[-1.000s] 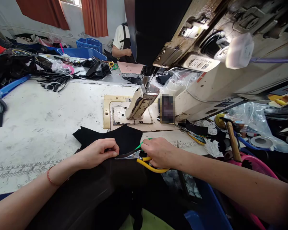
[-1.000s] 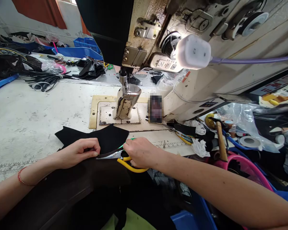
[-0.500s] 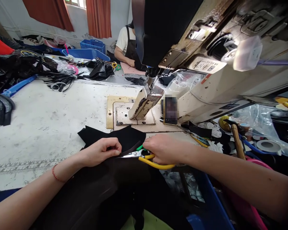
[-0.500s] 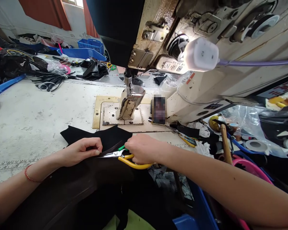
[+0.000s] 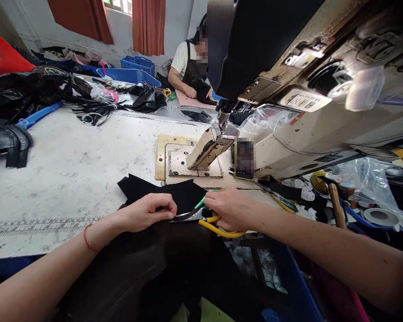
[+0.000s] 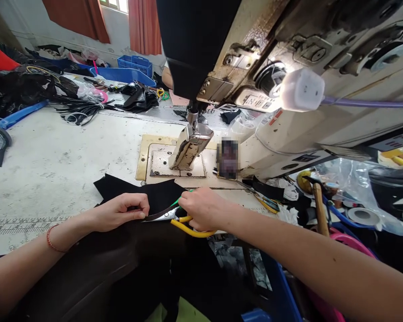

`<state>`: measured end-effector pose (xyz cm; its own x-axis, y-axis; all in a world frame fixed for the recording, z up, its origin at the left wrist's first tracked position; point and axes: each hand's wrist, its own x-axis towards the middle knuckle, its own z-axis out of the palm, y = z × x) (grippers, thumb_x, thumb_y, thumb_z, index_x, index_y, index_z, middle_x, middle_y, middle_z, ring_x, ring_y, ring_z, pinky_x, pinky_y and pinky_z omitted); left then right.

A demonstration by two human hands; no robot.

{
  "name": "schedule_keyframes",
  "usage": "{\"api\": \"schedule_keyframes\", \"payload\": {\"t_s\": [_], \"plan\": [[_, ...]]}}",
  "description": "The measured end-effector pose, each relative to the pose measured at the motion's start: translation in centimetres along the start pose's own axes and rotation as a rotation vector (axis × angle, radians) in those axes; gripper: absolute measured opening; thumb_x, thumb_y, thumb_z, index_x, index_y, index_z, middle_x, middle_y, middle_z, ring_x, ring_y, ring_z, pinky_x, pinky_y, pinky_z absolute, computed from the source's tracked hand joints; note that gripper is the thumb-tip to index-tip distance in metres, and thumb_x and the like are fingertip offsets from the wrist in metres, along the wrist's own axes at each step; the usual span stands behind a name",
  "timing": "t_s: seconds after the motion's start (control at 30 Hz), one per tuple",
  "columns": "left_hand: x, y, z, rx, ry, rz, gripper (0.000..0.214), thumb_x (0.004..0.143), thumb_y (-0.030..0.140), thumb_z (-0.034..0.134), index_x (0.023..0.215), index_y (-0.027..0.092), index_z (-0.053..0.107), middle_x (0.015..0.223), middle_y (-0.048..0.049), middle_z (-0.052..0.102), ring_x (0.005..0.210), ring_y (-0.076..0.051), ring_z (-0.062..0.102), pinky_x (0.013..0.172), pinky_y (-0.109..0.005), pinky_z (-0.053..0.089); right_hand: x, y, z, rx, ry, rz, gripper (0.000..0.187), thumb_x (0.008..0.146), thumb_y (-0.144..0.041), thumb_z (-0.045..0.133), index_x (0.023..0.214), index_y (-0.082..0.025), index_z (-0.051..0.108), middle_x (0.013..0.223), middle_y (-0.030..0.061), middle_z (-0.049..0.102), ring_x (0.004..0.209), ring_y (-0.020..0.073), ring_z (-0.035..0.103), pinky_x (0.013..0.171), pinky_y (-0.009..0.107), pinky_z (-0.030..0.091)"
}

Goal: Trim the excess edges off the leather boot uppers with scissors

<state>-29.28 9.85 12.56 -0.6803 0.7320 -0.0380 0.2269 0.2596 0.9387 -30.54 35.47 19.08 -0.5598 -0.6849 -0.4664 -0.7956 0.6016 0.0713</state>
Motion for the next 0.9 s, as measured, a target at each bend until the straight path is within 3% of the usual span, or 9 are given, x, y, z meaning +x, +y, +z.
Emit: {"api": "schedule_keyframes", "payload": {"t_s": [0.3,0.47,0.67,0.9], "plan": [[0.0,-0.3,0.2,-0.011,0.021,0.034,0.018,0.092,0.028,0.051,0.080,0.018,0.059,0.081,0.0004,0.056,0.075,-0.012,0.049,0.070,-0.024,0.039,0.8,0.3,-0.5,0.050,-0.059,-0.061,0.014,0.073,-0.020,0.060,0.085,-0.014,0.064,0.087,0.0082,0.067,0.075,0.0198,0.060,0.055,0.030,0.026],[0.0,-0.2,0.3,-0.026,0.044,0.030,0.018,0.092,0.028,0.051,0.079,0.018,0.058,0.080,0.0007,0.055,0.073,-0.012,0.048,0.068,-0.023,0.039,0.3,-0.1,-0.1,0.032,-0.013,-0.034,0.012,0.074,-0.021,0.058,0.083,-0.015,0.063,0.084,0.0068,0.066,0.071,0.0200,0.061,0.054,0.030,0.023],[0.0,-0.2,0.3,-0.063,0.050,0.035,0.017,0.092,0.028,0.053,0.079,0.017,0.059,0.079,0.0009,0.055,0.073,-0.012,0.049,0.068,-0.023,0.039,0.5,0.0,-1.1,-0.001,0.000,-0.023,0.011,0.072,-0.021,0.060,0.081,-0.015,0.061,0.084,0.0066,0.065,0.070,0.0192,0.059,0.055,0.029,0.023],[-0.2,-0.1,0.2,-0.120,0.077,0.060,0.016,0.091,0.025,0.054,0.078,0.017,0.058,0.078,0.0012,0.056,0.072,-0.011,0.049,0.068,-0.022,0.040,1.3,1.7,0.3,-0.058,0.054,-0.108,0.010,0.074,-0.021,0.059,0.082,-0.015,0.058,0.084,0.0071,0.063,0.068,0.0178,0.056,0.054,0.029,0.021]]}}
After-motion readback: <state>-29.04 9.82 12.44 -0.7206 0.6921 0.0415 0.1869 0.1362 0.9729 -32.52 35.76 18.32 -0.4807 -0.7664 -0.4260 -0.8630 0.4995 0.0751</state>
